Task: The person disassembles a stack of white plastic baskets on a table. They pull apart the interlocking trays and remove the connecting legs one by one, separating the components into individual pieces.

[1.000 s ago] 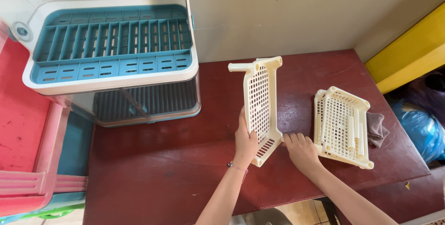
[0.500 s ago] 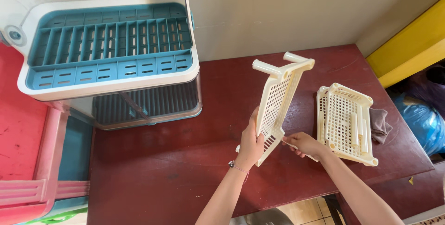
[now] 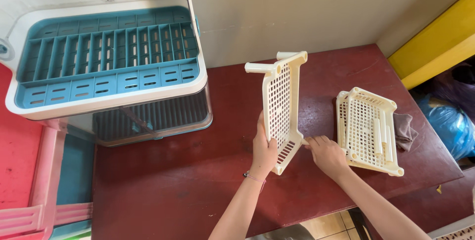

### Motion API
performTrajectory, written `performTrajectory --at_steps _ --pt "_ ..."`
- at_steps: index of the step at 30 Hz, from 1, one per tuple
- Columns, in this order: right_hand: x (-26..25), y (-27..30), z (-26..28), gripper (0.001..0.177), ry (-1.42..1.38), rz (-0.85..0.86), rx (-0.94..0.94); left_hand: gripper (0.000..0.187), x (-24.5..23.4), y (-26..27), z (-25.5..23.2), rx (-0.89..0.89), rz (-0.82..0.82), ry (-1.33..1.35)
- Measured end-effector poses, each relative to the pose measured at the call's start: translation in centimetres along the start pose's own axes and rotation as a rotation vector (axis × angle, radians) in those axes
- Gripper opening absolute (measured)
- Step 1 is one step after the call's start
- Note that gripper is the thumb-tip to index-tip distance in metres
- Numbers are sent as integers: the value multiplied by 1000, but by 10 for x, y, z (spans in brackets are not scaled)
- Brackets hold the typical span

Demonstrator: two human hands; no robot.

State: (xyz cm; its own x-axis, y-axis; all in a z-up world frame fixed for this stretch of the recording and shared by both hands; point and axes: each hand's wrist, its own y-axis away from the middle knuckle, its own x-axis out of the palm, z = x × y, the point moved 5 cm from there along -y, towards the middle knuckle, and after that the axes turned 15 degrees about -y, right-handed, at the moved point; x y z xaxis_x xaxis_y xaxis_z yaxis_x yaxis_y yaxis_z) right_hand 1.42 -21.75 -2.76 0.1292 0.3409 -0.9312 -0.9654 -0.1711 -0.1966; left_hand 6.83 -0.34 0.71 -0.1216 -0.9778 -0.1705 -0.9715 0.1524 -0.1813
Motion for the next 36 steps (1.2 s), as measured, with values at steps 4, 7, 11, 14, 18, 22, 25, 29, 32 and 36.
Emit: performTrajectory --at_steps 4,7,11,14,18,22,25,29,32,36 --pt "8 -2 -18 24 -74 49 124 83 5 -2 4 -8 42 1" --pt "32 -2 -53 33 -202 253 542 83 8 1 3 122 34 -21" --pt "51 2 -79 38 -649 376 822 82 13 3 8 116 123 -11" --pt "51 6 -80 37 -857 442 953 79 15 3 7 147 119 -33" --pt "24 -5 -47 39 -207 312 498 81 12 -6 10 76 54 -22" --pt "0 -5 0 44 415 67 -117 83 7 -12 10 25 -51 39" --pt "-1 -6 -5 46 382 43 -172 81 6 -14 9 -3 -66 39" --pt "13 -4 -34 34 168 159 -73 78 9 -14 7 -20 -12 10" --pt "28 -6 -67 33 -158 282 317 82 11 -7 -4 150 0 -33" --pt "37 -2 -87 39 -720 468 833 80 12 0 2 74 93 -25"
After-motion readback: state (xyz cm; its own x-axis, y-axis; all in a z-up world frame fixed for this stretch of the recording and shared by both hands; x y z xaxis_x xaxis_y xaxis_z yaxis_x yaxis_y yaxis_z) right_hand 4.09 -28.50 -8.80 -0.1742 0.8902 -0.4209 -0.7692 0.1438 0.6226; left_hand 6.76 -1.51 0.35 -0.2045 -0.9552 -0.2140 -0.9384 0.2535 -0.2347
